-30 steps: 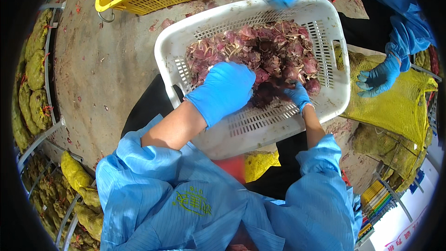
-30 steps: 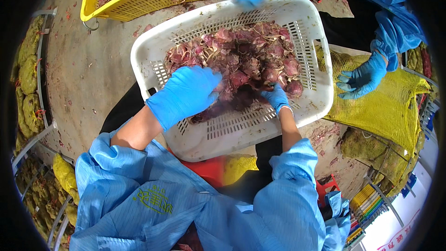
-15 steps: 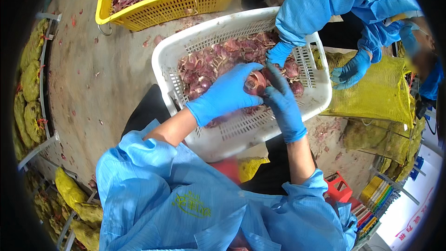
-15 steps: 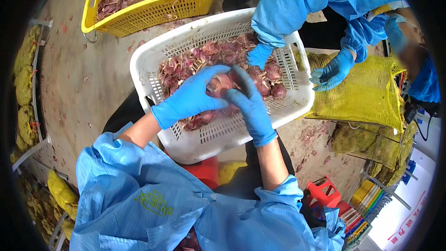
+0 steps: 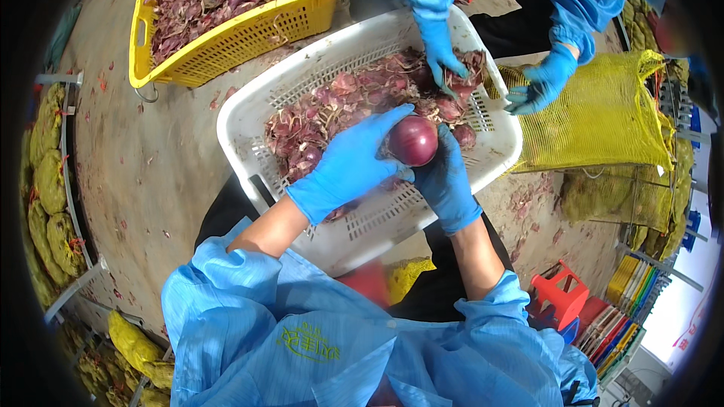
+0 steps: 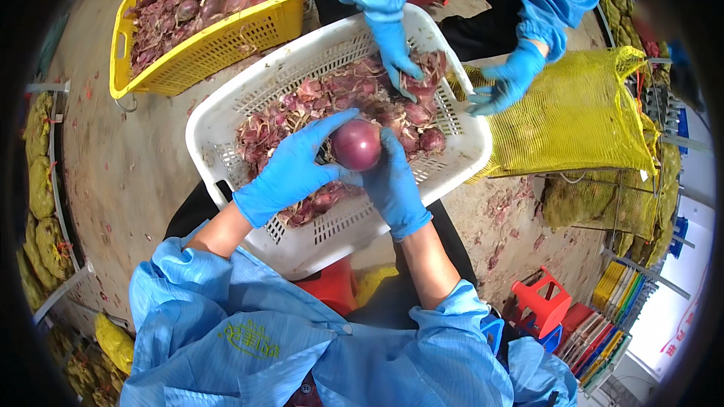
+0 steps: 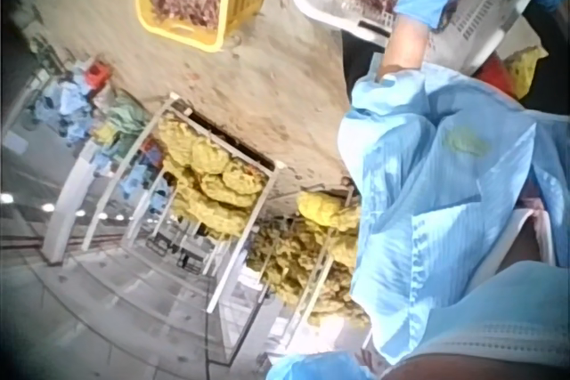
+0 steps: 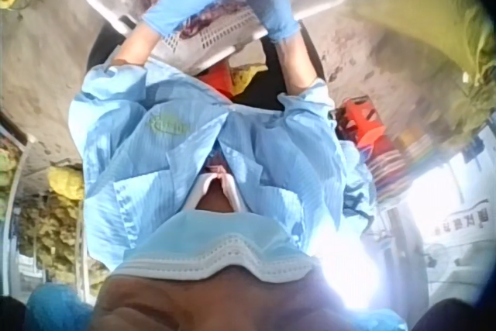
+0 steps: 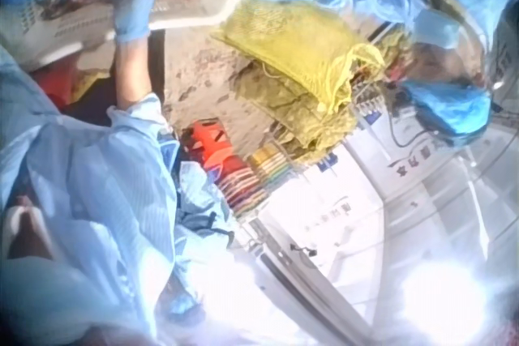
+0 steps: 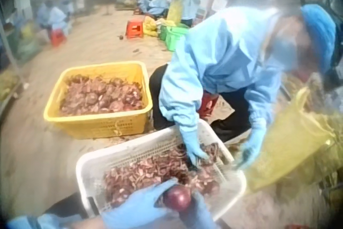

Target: The person sorts red onions by hand from a white basket, placing them into a yellow crate and yellow mesh bags while wearing blue gloves.

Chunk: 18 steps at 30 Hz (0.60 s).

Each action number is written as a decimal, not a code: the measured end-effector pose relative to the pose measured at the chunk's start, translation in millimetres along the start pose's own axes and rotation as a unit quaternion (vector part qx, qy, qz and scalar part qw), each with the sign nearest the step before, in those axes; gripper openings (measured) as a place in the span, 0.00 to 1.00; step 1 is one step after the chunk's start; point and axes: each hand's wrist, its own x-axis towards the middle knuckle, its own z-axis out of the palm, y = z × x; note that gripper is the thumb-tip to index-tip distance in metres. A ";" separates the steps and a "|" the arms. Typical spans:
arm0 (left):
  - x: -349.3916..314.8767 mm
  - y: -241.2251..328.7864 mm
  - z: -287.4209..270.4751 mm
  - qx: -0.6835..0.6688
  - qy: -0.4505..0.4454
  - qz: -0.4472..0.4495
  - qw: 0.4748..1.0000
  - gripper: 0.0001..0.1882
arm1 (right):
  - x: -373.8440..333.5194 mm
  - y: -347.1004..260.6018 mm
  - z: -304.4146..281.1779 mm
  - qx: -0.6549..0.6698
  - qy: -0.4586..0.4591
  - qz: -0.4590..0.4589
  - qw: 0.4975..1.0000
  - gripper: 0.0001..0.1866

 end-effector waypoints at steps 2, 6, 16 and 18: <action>1.6 14.4 -1.4 -0.024 -0.024 -0.039 0.999 0.41 | -8.6 -12.2 -5.6 -0.056 -0.061 0.027 0.996 0.31; 4.0 6.5 11.6 0.004 0.017 0.050 0.999 0.41 | -16.8 -13.7 2.3 -0.103 -0.026 -0.046 0.993 0.29; 9.4 16.8 26.2 0.131 -0.060 -0.011 0.989 0.38 | -53.5 -63.6 -22.9 -0.134 0.142 -0.148 0.970 0.17; 6.2 -7.8 27.5 0.228 -0.010 0.096 0.969 0.33 | -69.6 -127.4 -44.1 -0.182 0.164 -0.365 0.898 0.11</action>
